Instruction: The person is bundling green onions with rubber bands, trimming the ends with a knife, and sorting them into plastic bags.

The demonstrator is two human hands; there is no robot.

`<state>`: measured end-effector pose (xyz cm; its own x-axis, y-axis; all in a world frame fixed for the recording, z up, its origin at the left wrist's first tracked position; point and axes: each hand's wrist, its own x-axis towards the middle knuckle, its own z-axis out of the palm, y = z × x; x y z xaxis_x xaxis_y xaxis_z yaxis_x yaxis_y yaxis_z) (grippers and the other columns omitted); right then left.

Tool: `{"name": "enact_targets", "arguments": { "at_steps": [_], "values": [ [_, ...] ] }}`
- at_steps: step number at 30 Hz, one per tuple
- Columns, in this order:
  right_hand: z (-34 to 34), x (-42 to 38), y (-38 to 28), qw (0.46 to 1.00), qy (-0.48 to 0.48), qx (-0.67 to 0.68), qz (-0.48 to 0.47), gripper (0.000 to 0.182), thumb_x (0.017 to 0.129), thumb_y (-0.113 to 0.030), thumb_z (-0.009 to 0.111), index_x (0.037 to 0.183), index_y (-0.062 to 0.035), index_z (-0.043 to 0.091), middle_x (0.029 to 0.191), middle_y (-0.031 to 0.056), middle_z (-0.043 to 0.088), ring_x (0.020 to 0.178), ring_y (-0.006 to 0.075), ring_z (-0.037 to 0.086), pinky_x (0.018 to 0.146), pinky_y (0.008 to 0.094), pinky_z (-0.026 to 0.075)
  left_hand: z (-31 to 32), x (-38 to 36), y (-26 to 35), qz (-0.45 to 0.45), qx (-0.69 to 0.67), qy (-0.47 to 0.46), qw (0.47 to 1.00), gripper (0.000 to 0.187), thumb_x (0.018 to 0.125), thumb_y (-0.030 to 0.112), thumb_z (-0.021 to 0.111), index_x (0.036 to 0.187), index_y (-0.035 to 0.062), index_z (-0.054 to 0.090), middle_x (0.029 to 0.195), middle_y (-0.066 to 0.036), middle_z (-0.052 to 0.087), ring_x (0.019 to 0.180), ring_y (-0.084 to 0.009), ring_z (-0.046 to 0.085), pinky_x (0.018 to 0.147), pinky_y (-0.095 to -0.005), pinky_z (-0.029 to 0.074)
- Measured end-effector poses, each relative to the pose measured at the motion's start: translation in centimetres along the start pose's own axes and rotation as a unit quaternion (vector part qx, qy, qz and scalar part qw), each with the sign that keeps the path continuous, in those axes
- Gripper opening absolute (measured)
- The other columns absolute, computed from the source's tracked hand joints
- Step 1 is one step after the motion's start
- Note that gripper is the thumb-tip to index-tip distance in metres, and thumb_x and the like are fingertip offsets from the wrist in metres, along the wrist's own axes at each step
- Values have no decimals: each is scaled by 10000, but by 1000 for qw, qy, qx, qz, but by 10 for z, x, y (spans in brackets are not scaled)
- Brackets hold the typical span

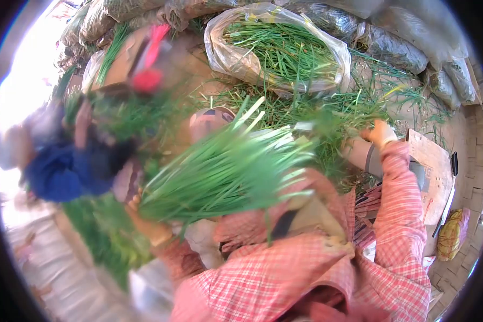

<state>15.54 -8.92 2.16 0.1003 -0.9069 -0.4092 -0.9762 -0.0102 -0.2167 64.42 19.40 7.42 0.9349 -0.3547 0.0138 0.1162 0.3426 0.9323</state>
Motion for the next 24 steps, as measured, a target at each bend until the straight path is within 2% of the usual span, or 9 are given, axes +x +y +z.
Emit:
{"name": "enact_targets", "arguments": {
  "at_steps": [2, 4, 6, 10, 11, 16, 20, 22, 24],
  "values": [
    [17, -23, -31, 984, 175, 21, 5, 514, 708, -293, 665, 1146, -70, 514, 1027, 187, 579, 967, 332, 550, 854, 377, 435, -5, -1, -2, -17, 9, 8, 1000, 290, 943, 310, 371, 769, 109, 488, 928, -57, 552, 1018, -206, 498, 959, -378, 355],
    [27, -46, -91, 874, 221, 241, -359, 428, 659, -75, 672, 1075, -67, 573, 1044, 129, 564, 952, 290, 546, 826, 339, 450, -26, 3, -3, -35, -3, -17, 999, 283, 941, 315, 375, 770, 117, 483, 925, -49, 546, 989, -204, 503, 936, -379, 369],
    [20, -89, -161, 834, 219, 208, -463, 300, 704, -115, 619, 1003, -140, 616, 919, 79, 594, 863, 265, 565, 747, 343, 462, -32, 9, -5, -39, 5, -11, 999, 280, 940, 325, 376, 764, 131, 475, 921, -37, 540, 957, -194, 502, 912, -367, 379],
    [51, -91, -218, 789, 250, 99, -553, 264, 703, -156, 527, 964, -158, 561, 914, 22, 543, 806, 210, 550, 676, 324, 450, -51, 18, -5, -196, -132, -203, 950, 277, 938, 338, 375, 759, 149, 470, 901, -21, 532, 912, -174, 495, 861, -340, 401],
    [52, -91, -222, 791, 232, 82, -560, 250, 703, -159, 518, 950, -153, 559, 916, 18, 544, 812, 207, 549, 676, 317, 451, -49, 14, -7, -163, -96, -151, 970, 276, 938, 343, 369, 772, 150, 477, 906, -28, 533, 912, -175, 497, 852, -338, 407],
    [53, -92, -183, 871, 125, 276, -387, 55, 811, -147, 526, 851, -110, 529, 699, 19, 530, 612, 186, 539, 531, 295, 439, -34, -2, -15, -107, 70, -44, 991, 299, 940, 368, 327, 872, 149, 519, 951, -64, 552, 922, -206, 519, 824, -359, 435],
    [31, -56, -85, 672, -124, 717, -138, 89, 848, -132, 558, 909, -97, 503, 757, -2, 518, 604, 53, 464, 518, 212, 402, -41, 1, -33, -171, 43, -10, 984, 383, 926, 431, 296, 953, 126, 525, 1012, -92, 569, 942, -259, 530, 846, -422, 427],
    [6, -31, -35, 876, -97, 470, -39, 218, 806, -166, 568, 995, -65, 530, 800, 35, 595, 727, 138, 579, 609, 281, 464, -50, 5, -44, -198, -29, -16, 980, 425, 915, 457, 292, 974, 107, 525, 1035, -100, 574, 959, -279, 527, 861, -450, 415],
    [11, -26, -12, 981, 150, 26, -117, 390, 782, -170, 602, 1146, -67, 511, 1012, 88, 601, 937, 197, 576, 794, 310, 454, -41, 0, -44, -214, -5, 0, 977, 439, 905, 471, 298, 999, 107, 527, 1057, -103, 569, 969, -292, 521, 870, -462, 407]
  ]
}}
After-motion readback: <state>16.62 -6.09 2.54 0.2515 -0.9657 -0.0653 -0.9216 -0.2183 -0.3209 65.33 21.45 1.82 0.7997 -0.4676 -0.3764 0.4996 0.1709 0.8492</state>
